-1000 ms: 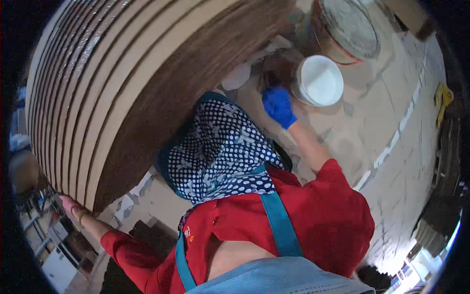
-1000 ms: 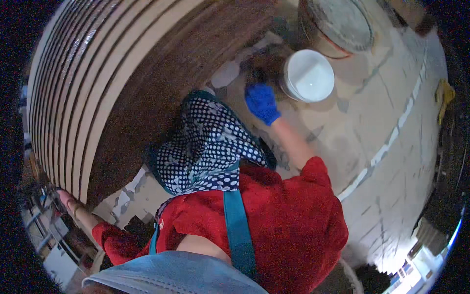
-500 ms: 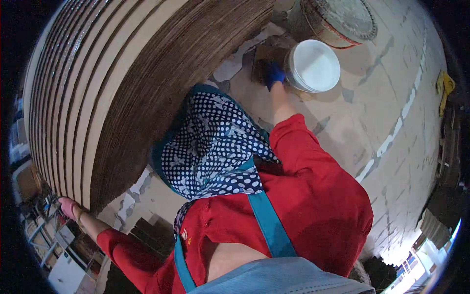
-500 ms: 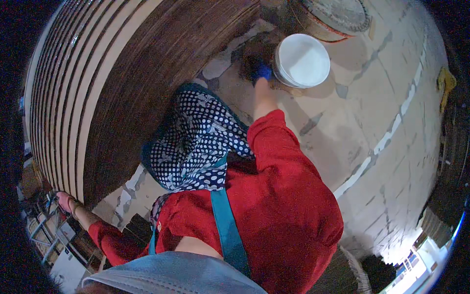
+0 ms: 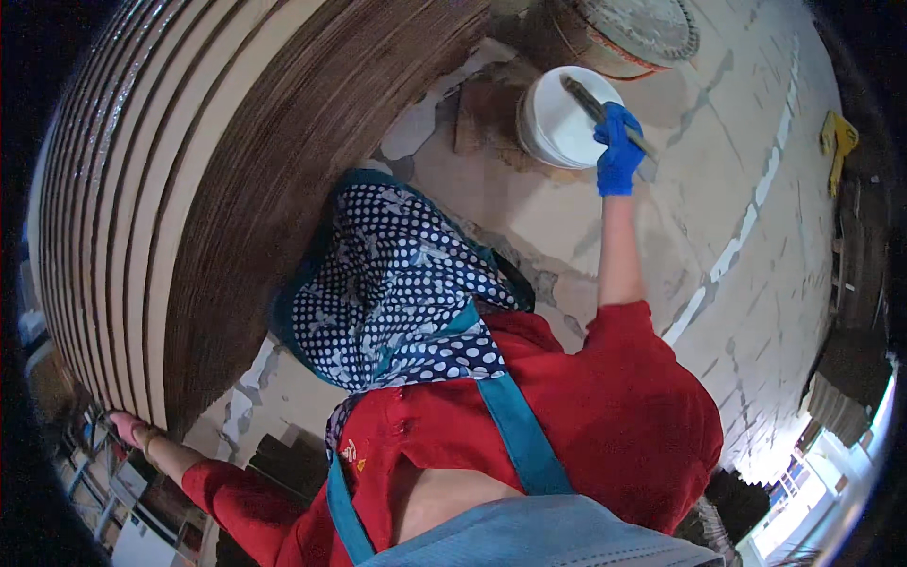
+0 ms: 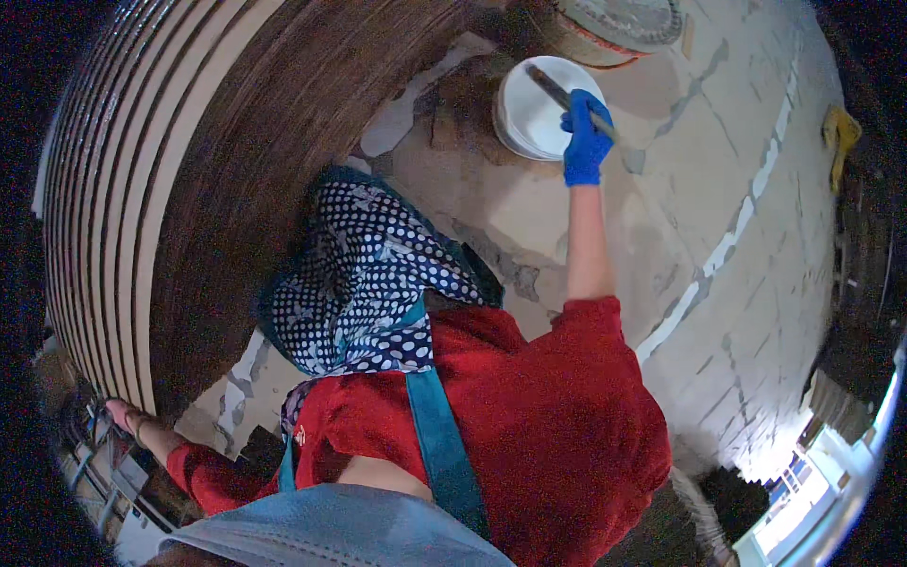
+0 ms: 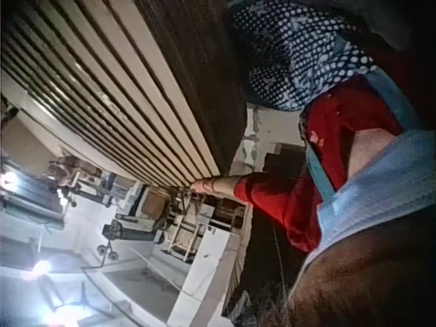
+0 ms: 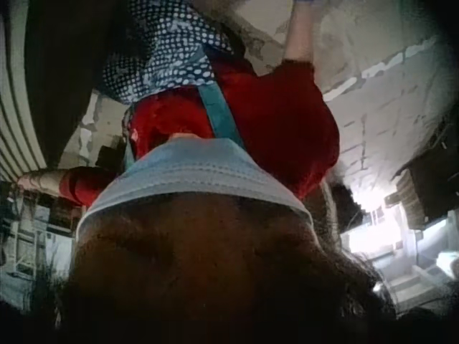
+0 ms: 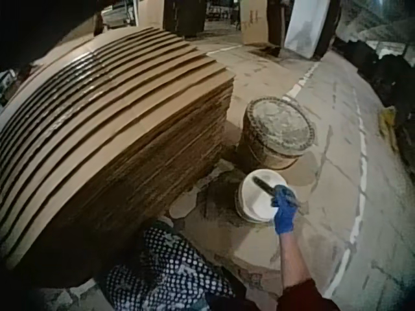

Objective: Applying glue or varnish to the edges of a stack of curved wooden planks using a brush.

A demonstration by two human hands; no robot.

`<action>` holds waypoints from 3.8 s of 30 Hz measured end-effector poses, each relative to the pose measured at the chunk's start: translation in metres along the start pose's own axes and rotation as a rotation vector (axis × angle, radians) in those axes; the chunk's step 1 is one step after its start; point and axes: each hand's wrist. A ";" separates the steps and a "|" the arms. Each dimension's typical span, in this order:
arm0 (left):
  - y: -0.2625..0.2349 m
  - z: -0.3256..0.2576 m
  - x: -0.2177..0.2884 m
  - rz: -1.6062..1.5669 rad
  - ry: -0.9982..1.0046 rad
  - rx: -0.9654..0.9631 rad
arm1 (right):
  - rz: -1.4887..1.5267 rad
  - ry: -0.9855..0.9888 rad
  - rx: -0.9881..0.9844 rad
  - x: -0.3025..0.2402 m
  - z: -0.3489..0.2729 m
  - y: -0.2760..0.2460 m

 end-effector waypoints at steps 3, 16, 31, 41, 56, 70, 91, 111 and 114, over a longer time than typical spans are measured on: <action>0.005 0.004 0.000 -0.017 -0.001 0.009 | -0.084 0.031 0.005 0.030 0.030 -0.018; 0.011 0.014 -0.015 -0.037 0.002 0.021 | -0.335 0.119 -0.139 0.107 0.031 -0.019; 0.032 0.033 -0.017 -0.059 0.024 0.035 | 1.109 0.577 -0.087 0.045 0.038 -0.077; 0.048 0.057 -0.039 -0.077 0.034 0.043 | 0.995 0.441 -0.047 0.011 0.033 -0.031; 0.036 0.035 -0.025 -0.143 -0.004 -0.080 | -1.078 -0.997 -0.813 0.028 0.022 -0.042; 0.012 0.036 0.031 -0.256 0.087 -0.109 | -0.698 -1.325 -0.758 -0.218 -0.029 0.142; 0.030 0.024 0.031 -0.418 0.158 0.020 | -0.009 -0.710 -1.301 -0.255 -0.152 0.403; -0.024 -0.020 0.043 -0.252 0.190 -0.131 | 0.199 -0.701 -1.227 -0.275 -0.132 0.432; -0.027 -0.025 0.044 -0.303 0.161 -0.106 | -0.055 -0.774 -1.203 -0.265 -0.169 0.444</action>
Point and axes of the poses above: each hand's wrist, its own z-axis towards the middle knuckle, its own y-axis out of the palm, x = y × z, and after that the axes turned 4 degrees about z, right-handed
